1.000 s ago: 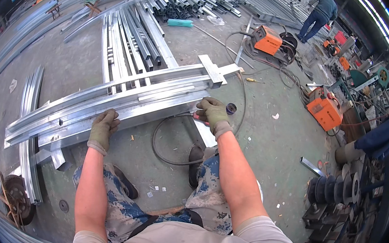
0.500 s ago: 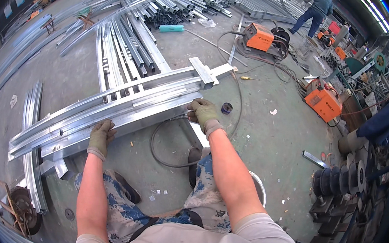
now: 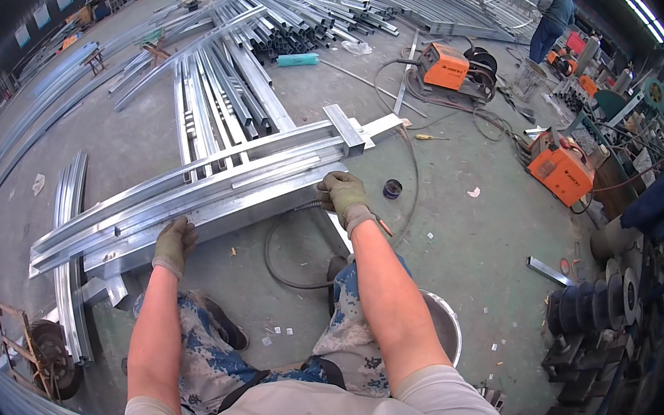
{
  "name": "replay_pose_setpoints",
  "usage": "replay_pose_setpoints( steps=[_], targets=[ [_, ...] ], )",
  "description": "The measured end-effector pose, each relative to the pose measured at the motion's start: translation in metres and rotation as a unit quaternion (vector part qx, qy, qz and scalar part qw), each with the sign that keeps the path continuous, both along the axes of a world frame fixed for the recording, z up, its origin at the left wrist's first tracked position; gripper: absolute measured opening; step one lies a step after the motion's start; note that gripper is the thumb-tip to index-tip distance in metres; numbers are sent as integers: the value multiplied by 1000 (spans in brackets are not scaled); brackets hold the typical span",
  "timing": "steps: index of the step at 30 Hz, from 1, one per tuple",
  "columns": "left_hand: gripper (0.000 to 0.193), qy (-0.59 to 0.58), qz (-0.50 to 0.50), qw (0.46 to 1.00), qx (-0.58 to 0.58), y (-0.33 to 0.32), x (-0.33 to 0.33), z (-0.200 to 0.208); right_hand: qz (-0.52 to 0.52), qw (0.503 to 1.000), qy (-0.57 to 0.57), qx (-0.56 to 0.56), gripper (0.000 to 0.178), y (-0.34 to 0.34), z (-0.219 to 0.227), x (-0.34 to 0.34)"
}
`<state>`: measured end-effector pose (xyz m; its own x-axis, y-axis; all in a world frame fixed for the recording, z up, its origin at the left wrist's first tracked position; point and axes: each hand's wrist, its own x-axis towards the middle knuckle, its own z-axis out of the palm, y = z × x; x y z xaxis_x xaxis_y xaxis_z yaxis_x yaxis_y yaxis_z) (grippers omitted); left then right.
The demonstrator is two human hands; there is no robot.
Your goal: The person assembles a metal frame by placing small metal pieces into slots on a larger frame, then uses a welding torch to secure the pieces. The person adjusts the frame and continues welding along the joints.
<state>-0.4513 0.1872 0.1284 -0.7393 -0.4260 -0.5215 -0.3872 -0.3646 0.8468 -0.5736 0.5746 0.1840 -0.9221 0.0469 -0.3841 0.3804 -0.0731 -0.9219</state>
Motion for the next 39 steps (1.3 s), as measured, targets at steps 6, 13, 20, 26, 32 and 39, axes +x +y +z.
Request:
replay_pose_setpoints(
  steps=[6,13,20,26,32,39],
  targets=[
    [47,39,16,999,26,-25,3,7,-5,999,14,-30,19,-10,4,3],
    [43,68,58,995,43,-36,-5,11,16,999,32,-32,14,-19,-2,-4],
    [49,-2,81,997,-5,-46,-24,13,26,999,25,5,29,-24,-2,-5],
    [41,-13,123,991,-48,-69,-44,1,78,991,35,98,42,-35,-1,-19],
    [56,16,158,960,-233,-91,-62,-32,134,962,50,232,53,-38,-17,-35],
    [81,-97,287,904,-301,-111,-69,-32,179,942,87,272,58,-50,-28,-47]
  ],
)
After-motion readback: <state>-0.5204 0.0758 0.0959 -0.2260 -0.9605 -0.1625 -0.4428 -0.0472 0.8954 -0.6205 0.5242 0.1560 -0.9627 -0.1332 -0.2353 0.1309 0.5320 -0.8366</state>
